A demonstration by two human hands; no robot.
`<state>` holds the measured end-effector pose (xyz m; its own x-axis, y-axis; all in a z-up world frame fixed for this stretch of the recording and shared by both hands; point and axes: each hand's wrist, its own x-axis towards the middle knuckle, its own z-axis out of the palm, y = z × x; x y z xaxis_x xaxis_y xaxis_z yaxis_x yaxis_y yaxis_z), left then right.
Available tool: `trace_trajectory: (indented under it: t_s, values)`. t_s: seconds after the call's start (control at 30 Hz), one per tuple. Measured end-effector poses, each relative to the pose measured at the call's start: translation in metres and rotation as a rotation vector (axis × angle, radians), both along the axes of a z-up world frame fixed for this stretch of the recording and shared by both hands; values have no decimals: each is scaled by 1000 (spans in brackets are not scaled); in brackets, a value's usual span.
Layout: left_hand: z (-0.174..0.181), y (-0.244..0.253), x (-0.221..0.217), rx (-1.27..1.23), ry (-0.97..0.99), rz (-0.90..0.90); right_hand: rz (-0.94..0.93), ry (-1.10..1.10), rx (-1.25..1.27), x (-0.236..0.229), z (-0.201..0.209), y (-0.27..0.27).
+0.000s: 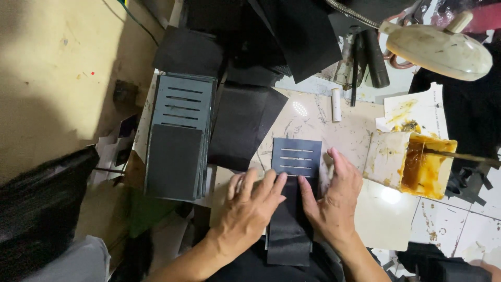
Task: The person sits at a workshop table and applies yellow adhesive from an open box onto dark fabric pieces using a small stick applicator. They spread the glue along the edge of each piece, then fold and press the fabric pieces together by hand, working through pieces one at a time.
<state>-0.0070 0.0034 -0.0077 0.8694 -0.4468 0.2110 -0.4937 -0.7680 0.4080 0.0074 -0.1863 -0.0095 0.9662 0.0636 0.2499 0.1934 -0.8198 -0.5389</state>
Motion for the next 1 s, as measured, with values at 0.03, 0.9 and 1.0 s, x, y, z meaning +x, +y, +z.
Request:
trace_trajectory:
  t_s: [0.03, 0.9, 1.0]
  values:
    - [4, 5, -1, 0, -1, -1, -1, -1, 0, 1, -1, 0]
    - [-12, 17, 10, -341, 61, -9, 177, -442, -295, 7, -33, 6]
    - [-7, 21, 10, -304, 85, -12, 192, -359, -244, -17, -28, 11]
